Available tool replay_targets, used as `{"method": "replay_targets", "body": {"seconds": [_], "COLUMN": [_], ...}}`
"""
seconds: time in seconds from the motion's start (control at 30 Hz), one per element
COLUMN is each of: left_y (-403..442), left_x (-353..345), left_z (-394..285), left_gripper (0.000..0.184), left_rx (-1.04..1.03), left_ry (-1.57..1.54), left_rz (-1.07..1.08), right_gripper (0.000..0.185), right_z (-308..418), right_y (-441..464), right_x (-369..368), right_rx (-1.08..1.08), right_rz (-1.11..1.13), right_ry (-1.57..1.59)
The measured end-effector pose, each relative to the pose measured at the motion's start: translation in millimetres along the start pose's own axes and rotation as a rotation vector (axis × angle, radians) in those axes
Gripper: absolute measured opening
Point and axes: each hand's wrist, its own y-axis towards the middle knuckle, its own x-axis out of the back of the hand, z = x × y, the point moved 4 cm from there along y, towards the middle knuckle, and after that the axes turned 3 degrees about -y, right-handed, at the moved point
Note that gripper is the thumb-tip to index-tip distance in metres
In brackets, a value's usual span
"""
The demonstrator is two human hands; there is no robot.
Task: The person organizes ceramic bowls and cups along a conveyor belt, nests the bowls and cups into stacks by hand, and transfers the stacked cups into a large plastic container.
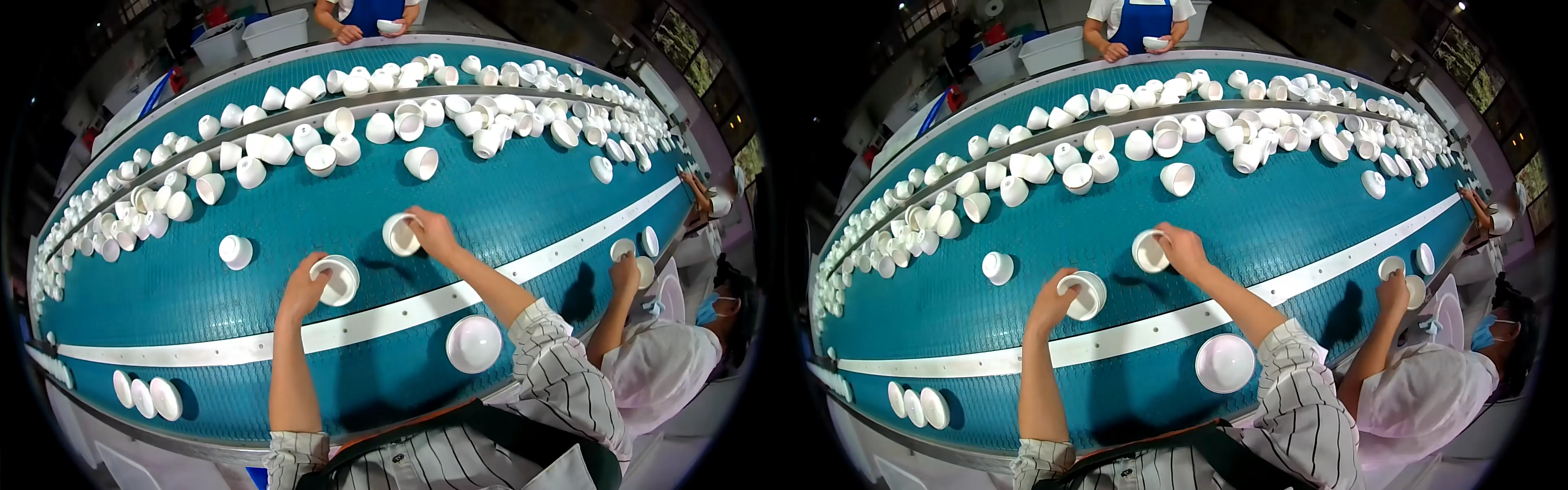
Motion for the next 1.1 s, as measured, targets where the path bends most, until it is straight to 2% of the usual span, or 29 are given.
{"method": "replay_targets", "body": {"seconds": [0.1, 0.2, 0.23, 0.37, 0.43, 0.53, 0.6, 0.7, 0.77, 0.87, 0.97, 1.03, 1.1], "left_y": [-2.3, -1.5, -2.2, -7.3, -6.8, -7.8, -5.6, -8.9, -8.5, -4.6, -2.4, -1.2, -3.1], "left_x": [-12.5, -37.1, -44.3, -43.7, -41.5, -50.7, -54.5, -62.5, -63.4, -64.8, -68.4, -67.6, -71.1], "left_z": [0.9, -7.7, -12.4, -15.1, -16.0, -19.5, -25.9, -35.2, -36.7, -32.9, -35.6, -41.9, -39.3], "left_gripper": [0.027, 0.03, 0.029, 0.027, 0.028, 0.03, 0.032, 0.032, 0.033, 0.03, 0.03, 0.029, 0.03], "left_rx": [-0.087, -0.15, -0.163, -0.194, -0.189, -0.189, -0.13, -0.162, -0.169, -0.113, -0.127, -0.123, -0.12], "left_ry": [0.007, 0.266, 0.36, 0.264, 0.243, 0.335, 0.407, 0.495, 0.491, 0.482, 0.447, 0.444, 0.463], "left_rz": [0.037, 0.012, -0.013, -0.097, -0.123, -0.138, -0.14, -0.217, -0.23, -0.246, -0.266, -0.273, -0.282], "right_gripper": [0.022, 0.034, 0.035, 0.026, 0.024, 0.036, 0.044, 0.052, 0.05, 0.044, 0.04, 0.037, 0.038], "right_z": [-16.3, -46.2, -43.9, -54.1, -63.3, -50.1, -46.3, -57.8, -59.0, -75.7, -93.3, -97.3, -93.9], "right_y": [48.9, 104.6, 120.2, 157.0, 165.3, 176.3, 203.7, 254.5, 281.3, 299.6, 289.3, 288.3, 267.0], "right_x": [20.0, -11.9, -18.4, -8.3, 8.8, 41.7, 45.4, 27.3, 14.7, 9.9, 5.1, 9.4, 45.0], "right_rx": [-0.127, -0.223, -0.119, -0.157, -0.021, -0.039, -0.083, -0.035, -0.087, -0.278, -0.3, -0.185, 0.021], "right_rz": [-0.378, -0.404, -0.433, -0.411, -0.383, -0.253, -0.23, -0.201, -0.182, -0.216, -0.114, 0.034, 0.142], "right_ry": [0.066, 0.122, -0.008, -0.07, -0.118, -0.123, -0.124, -0.113, -0.074, 0.0, 0.012, -0.111, -0.251]}}
